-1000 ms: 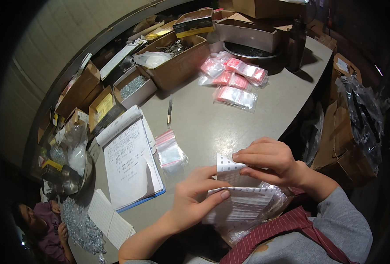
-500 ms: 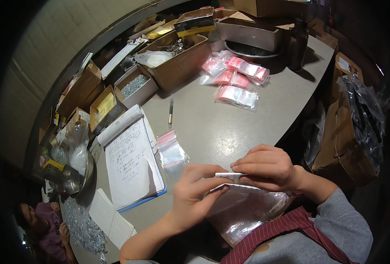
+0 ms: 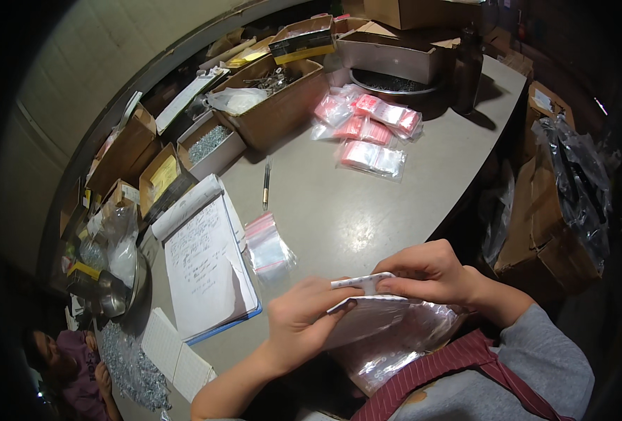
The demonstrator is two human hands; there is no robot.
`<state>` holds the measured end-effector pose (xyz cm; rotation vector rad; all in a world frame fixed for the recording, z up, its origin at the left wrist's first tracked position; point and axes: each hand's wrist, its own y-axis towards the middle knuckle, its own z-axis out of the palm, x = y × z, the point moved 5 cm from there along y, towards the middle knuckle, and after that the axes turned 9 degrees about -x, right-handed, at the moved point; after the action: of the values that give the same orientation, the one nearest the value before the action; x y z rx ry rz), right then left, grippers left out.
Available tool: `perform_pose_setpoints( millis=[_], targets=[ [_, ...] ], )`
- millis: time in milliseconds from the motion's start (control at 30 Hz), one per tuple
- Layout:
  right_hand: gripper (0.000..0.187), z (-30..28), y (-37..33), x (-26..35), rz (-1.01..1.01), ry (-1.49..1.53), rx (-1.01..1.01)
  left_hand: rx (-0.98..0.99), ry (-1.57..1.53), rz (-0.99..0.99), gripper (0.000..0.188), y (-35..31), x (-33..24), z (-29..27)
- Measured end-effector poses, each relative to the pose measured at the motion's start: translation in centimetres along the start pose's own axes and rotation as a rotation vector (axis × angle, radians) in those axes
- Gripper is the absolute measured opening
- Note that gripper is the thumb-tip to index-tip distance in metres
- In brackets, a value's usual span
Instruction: The person repeatedly tears off small adhesive labels from a sheet and places them into clear plastic bags on a cluttered workbench. The person handles the label sheet and bags by hand, moving completed bags aside as they continue the process.
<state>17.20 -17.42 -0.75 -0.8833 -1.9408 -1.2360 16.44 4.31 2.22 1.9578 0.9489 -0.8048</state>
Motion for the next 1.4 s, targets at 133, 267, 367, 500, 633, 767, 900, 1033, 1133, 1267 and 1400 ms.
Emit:
perform_pose_setpoints(
  millis=[133, 267, 367, 500, 633, 767, 900, 1033, 1133, 1267, 1400],
  targets=[
    [0.016, -0.2, 0.0, -0.2, 0.085, 0.046, -0.048, -0.049, -0.040, 0.066, 0.022, 0.2, 0.6, 0.2],
    [0.016, -0.1, -0.2, -0.6, 0.138, 0.041, 0.010, 0.017, -0.151, -0.084, 0.023, -0.4, 1.5, 0.6],
    [0.018, -0.1, -0.1, -0.7, 0.150, 0.063, 0.011, 0.024, -0.145, -0.109, 0.023, -0.3, 1.0, 0.3],
    [0.018, -0.8, -0.2, -1.4, 0.265, 0.088, -0.042, -0.055, -0.272, -0.272, 0.020, -0.5, 1.8, 0.3],
    [0.021, -1.3, -0.8, -1.7, 0.359, 0.174, -0.078, -0.048, -0.318, -0.382, 0.019, -0.5, 2.1, 0.6],
    [0.020, -1.5, -0.9, -2.2, 0.471, 0.242, -0.014, -0.044, -0.365, -0.364, 0.021, -0.8, 3.1, 1.0],
    [0.020, -1.5, -0.6, -3.4, 0.648, 0.442, -0.001, -0.076, -0.412, -0.435, 0.022, -1.6, 4.2, 1.4],
    [0.018, -2.6, 3.4, -6.4, 0.454, 0.469, -0.057, -0.014, -0.339, -0.466, 0.021, -1.9, 4.5, 2.2],
    [0.021, 0.1, 8.5, -4.8, -0.012, -0.022, 0.062, 0.005, -0.277, -0.359, 0.020, -1.9, 4.2, 2.3],
    [0.046, 8.0, 13.2, -3.4, -0.433, -0.328, 0.339, -0.001, -0.198, -0.159, 0.021, -1.7, 3.7, 2.2],
    [0.066, 14.8, 14.2, -5.7, -0.691, -0.501, 0.569, -0.061, -0.222, -0.086, 0.021, -1.8, 4.1, 2.4]
  ],
)
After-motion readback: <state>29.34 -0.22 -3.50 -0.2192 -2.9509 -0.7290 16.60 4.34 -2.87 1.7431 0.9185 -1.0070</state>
